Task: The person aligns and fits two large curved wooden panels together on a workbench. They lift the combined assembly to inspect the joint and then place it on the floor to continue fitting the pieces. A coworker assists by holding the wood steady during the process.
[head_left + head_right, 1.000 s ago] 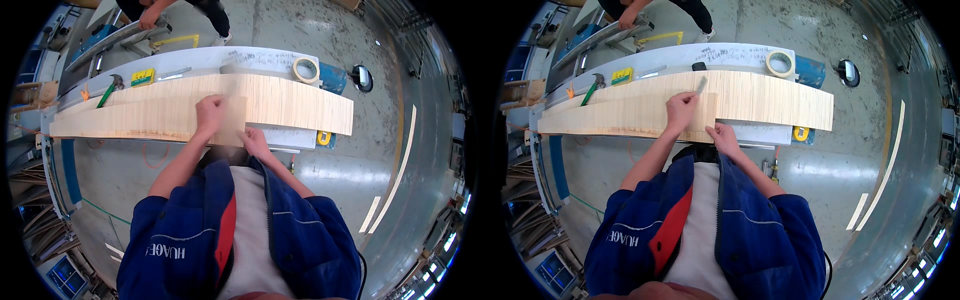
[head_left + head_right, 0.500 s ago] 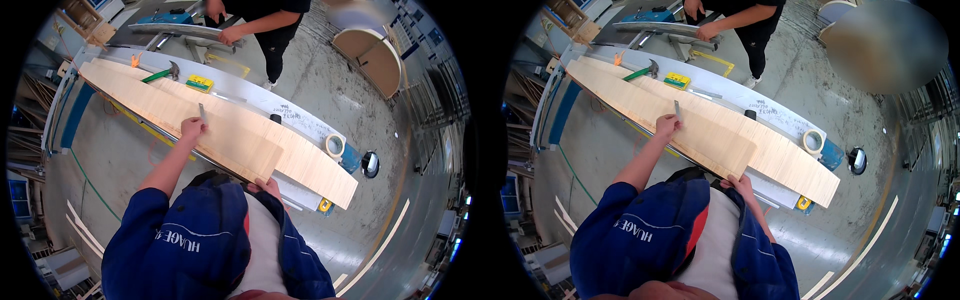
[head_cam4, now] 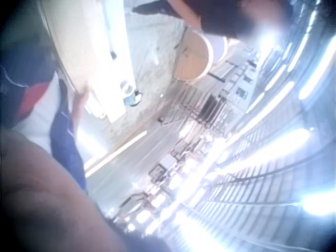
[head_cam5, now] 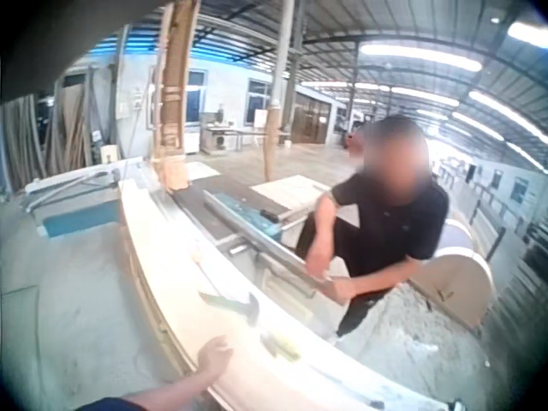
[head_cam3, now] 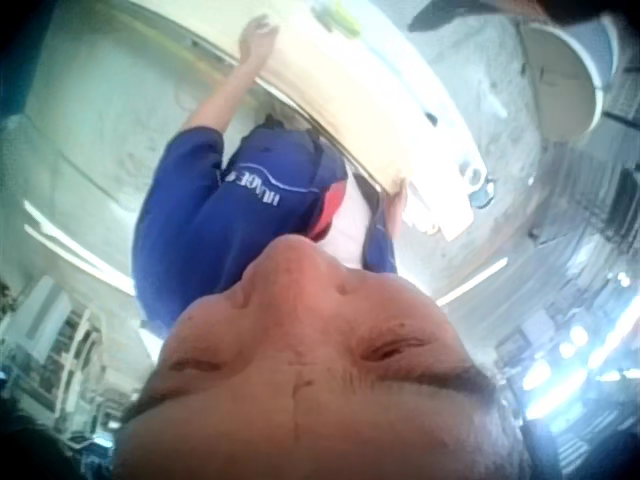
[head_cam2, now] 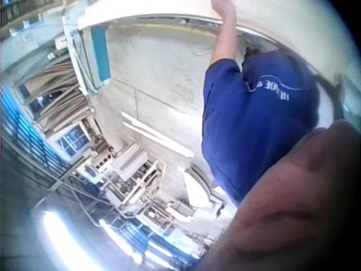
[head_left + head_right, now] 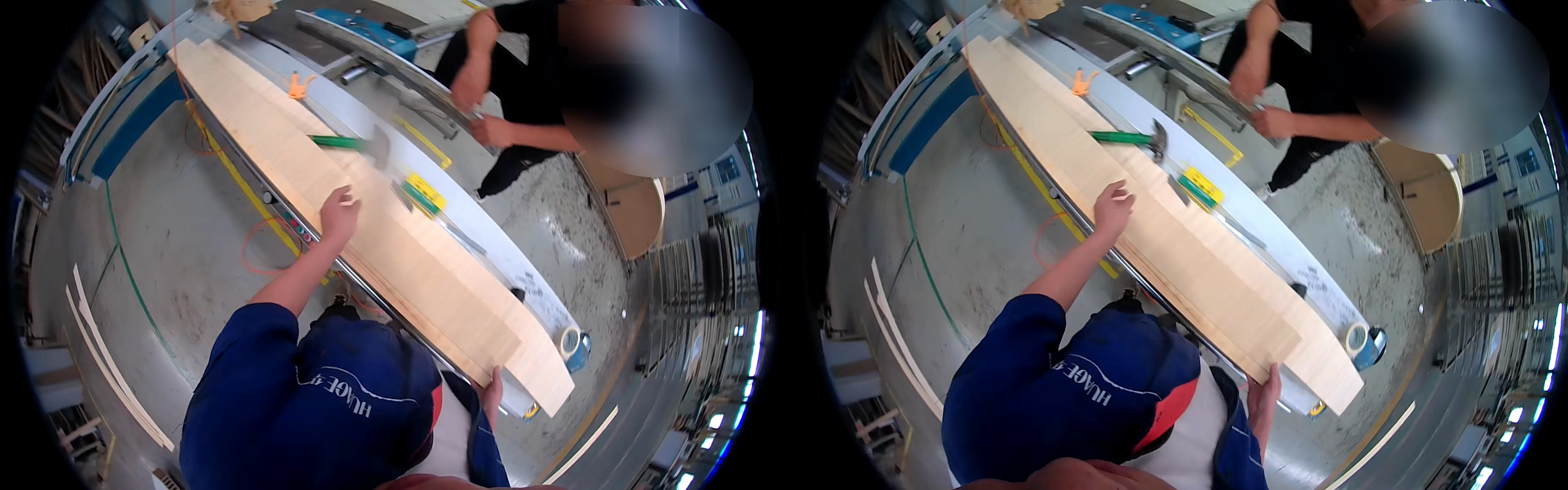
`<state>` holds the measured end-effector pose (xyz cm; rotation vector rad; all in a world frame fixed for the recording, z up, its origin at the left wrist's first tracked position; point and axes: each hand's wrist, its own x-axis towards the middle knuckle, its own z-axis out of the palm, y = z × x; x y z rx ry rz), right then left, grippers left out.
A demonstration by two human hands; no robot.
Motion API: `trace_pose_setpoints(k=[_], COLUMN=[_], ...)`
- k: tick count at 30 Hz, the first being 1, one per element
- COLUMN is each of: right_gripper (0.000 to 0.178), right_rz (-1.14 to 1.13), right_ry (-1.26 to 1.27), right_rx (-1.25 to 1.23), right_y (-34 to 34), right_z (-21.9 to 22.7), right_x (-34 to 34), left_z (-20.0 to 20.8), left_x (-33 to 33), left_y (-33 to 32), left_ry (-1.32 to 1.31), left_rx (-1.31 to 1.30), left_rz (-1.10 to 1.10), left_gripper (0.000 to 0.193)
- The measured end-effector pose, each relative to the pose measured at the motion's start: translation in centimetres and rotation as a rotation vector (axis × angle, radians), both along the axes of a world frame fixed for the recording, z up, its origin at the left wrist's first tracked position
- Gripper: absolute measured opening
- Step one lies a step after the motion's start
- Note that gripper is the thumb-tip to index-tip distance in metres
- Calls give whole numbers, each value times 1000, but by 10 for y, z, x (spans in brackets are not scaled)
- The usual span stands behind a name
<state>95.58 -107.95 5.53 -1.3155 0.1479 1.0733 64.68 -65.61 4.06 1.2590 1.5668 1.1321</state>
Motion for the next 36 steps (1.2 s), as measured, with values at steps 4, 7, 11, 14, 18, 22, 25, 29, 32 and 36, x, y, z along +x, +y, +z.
trace_pose_setpoints(k=[4, 7, 11, 14, 18, 22, 25, 29, 32, 36], right_gripper=[47, 50, 50, 48, 47, 35, 27, 16, 8, 6], right_rz=[20, 14, -6, 6, 55, 53, 52, 182, 237, 246], right_ry=[-217, -248, -273, -329, -455, -571, -655, -886, -1141, -1356], right_rx=[-107, 35, 112, 139, 233, 311, 369, 399, 156, 2], right_y=[16, 37, 40, 36, 37, 39, 25, 4, 2, -5], right_z=[41, 93, 144, 166, 176, 177, 190, 203, 221, 224], right_x=[-4, -8, -9, -8, -10, -8, 1, 23, 10, 0], left_z=[-28, -27, -10, -7, 7, 67, 97, 84, 81, 100], left_x=[-94, -123, -126, -113, -99, -93, -92, -93, -78, -57], left_y=[15, 25, 39, 51, 89, 99, 89, 80, 90, 99], left_ry=[365, 103, -389, -922, -1369, -1424, -1516, -1542, -1432, -1347], left_rx=[4, -158, -334, -348, -332, -129, 35, 63, -144, -234], left_rz=[447, 546, 330, 294, 101, -32, -142, -264, -231, -246], left_gripper=[54, 57, 58, 56, 53, 54, 54, 63, 70, 81])
